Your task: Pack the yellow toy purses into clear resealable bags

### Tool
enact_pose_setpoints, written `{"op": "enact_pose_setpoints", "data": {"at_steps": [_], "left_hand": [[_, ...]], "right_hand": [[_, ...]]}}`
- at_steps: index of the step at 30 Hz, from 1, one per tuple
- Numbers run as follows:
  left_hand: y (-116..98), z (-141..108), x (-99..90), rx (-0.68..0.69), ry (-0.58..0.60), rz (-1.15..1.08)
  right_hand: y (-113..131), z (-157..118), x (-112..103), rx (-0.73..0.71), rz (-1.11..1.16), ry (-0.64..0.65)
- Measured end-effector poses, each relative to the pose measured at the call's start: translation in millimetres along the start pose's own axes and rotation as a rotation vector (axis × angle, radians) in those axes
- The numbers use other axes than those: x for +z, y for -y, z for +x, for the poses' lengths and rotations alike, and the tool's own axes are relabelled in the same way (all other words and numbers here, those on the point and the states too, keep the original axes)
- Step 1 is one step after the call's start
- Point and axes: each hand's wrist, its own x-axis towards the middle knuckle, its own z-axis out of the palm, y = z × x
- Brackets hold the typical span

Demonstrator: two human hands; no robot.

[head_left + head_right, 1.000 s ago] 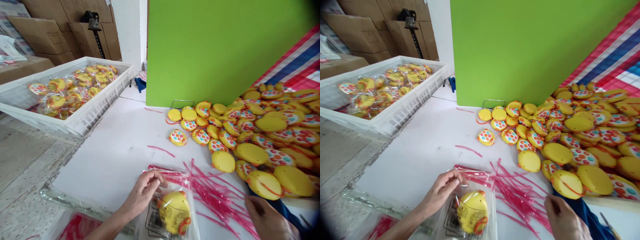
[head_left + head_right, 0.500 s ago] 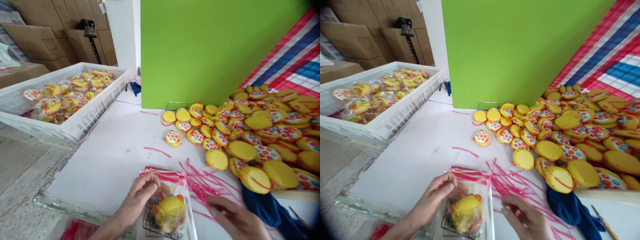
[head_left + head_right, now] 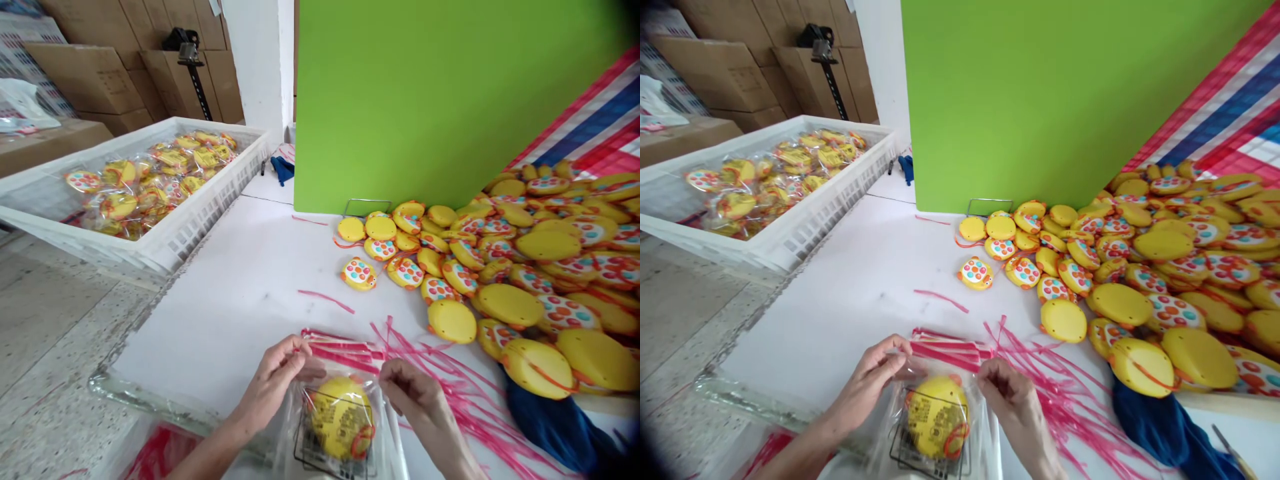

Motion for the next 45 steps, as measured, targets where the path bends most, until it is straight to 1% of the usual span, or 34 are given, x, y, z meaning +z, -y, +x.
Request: {"op": "enact_pose_setpoints", "data": {"at_steps": [3, 5, 7, 10, 13, 15, 17, 18, 19, 20, 21, 22, 23, 24, 25, 26, 27, 28, 29, 30, 31, 32, 33, 34, 35, 36, 38, 40, 42, 43, 45], "left_hand": [[3.1, 5.2, -2.2, -0.010, -0.022, -0.095], [3.8, 8.5, -3.7, 0.022, -0.053, -0.069], [3.3, 10.0, -4.6, 0.061, -0.052, 0.007], [2.2, 7.6, -3.1, 0.044, -0.039, 0.098], [-0.8, 2.4, -2.1, -0.029, 0.002, 0.037], [-11.1, 1.1, -7.1, -0.036, 0.025, 0.029], [-35.6, 3.0, -18.7, 0.025, -0.012, 0.104], [-53.9, 4.7, -26.4, 0.099, -0.066, 0.148], [-75.3, 6.5, -34.4, 0.204, -0.138, 0.172], [-98.1, 7.9, -41.7, 0.361, -0.240, 0.183], [-119.7, 8.5, -47.4, 0.580, -0.395, 0.206], [-137.4, 8.3, -50.8, 0.826, -0.563, 0.242], [-148.3, 7.3, -51.3, 1.047, -0.711, 0.318], [-150.1, 6.0, -49.0, 1.186, -0.800, 0.445], [-141.8, 5.0, -44.3, 1.210, -0.795, 0.614], [-123.3, 4.7, -38.0, 1.183, -0.699, 0.806], [-96.3, 5.5, -30.7, 1.047, -0.498, 0.995], [-63.2, 7.6, -23.1, 0.959, -0.313, 1.132], [-27.3, 10.9, -15.7, 0.908, -0.156, 1.238], [8.1, 15.0, -8.7, 0.900, -0.036, 1.328], [40.2, 19.6, -2.2, 0.943, 0.032, 1.401], [66.7, 24.2, 3.7, 0.934, 0.054, 1.463], [86.4, 28.4, 9.0, 0.953, 0.035, 1.486], [99.4, 31.8, 13.5, 0.978, -0.011, 1.486], [106.3, 34.5, 17.3, 0.997, -0.070, 1.480], [108.4, 36.2, 20.2, 1.021, -0.128, 1.468], [104.8, 37.5, 23.5, 1.045, -0.208, 1.466], [100.0, 37.7, 24.1, 1.042, -0.219, 1.498], [98.3, 37.9, 23.7, 1.050, -0.208, 1.537], [98.1, 38.1, 23.7, 1.056, -0.204, 1.548], [95.9, 37.7, 24.3, 1.029, -0.179, 1.550]], "right_hand": [[-2.0, 0.1, 2.7, 0.035, 0.040, 0.023], [-0.3, 0.0, 2.3, 0.042, 0.020, 0.040], [4.0, -1.2, 1.7, 0.026, -0.042, 0.057], [12.0, -5.0, 1.6, -0.045, -0.161, 0.092], [15.6, -2.4, -2.4, -0.164, -0.248, 0.136], [14.5, 10.2, -10.6, -0.232, -0.314, 0.118], [12.3, 33.8, -21.7, -0.264, -0.444, 0.051], [11.6, 49.0, -27.1, -0.264, -0.522, 0.014], [11.4, 65.6, -31.3, -0.258, -0.594, -0.013], [11.8, 82.8, -33.9, -0.253, -0.653, -0.028], [12.7, 99.7, -34.4, -0.254, -0.697, -0.035], [14.1, 115.9, -32.6, -0.262, -0.727, -0.036], [15.8, 130.6, -28.5, -0.277, -0.745, -0.038], [17.4, 143.8, -22.6, -0.295, -0.766, -0.038], [18.9, 155.2, -15.3, -0.311, -0.786, -0.035], [20.1, 165.0, -7.4, -0.323, -0.802, -0.030], [21.1, 173.1, 0.2, -0.329, -0.816, -0.025], [21.8, 179.7, 7.0, -0.331, -0.824, -0.019], [22.5, 184.8, 12.2, -0.331, -0.825, -0.014], [23.2, 188.3, 15.5, -0.331, -0.818, -0.009], [24.2, 190.0, 16.8, -0.333, -0.800, 0.000], [25.5, 189.9, 16.3, -0.333, -0.772, 0.013], [27.1, 187.7, 14.4, -0.331, -0.733, 0.031], [28.9, 183.5, 11.8, -0.326, -0.683, 0.055], [30.8, 177.1, 9.2, -0.320, -0.629, 0.079], [32.5, 168.9, 7.0, -0.315, -0.581, 0.103], [34.9, 148.4, 5.2, -0.306, -0.419, 0.119], [35.7, 125.9, 6.6, -0.280, -0.181, 0.065], [35.3, 105.1, 8.9, -0.222, 0.032, -0.013], [34.9, 95.9, 9.6, -0.199, 0.078, -0.053], [33.7, 79.8, 9.9, -0.184, 0.020, -0.127]]}}
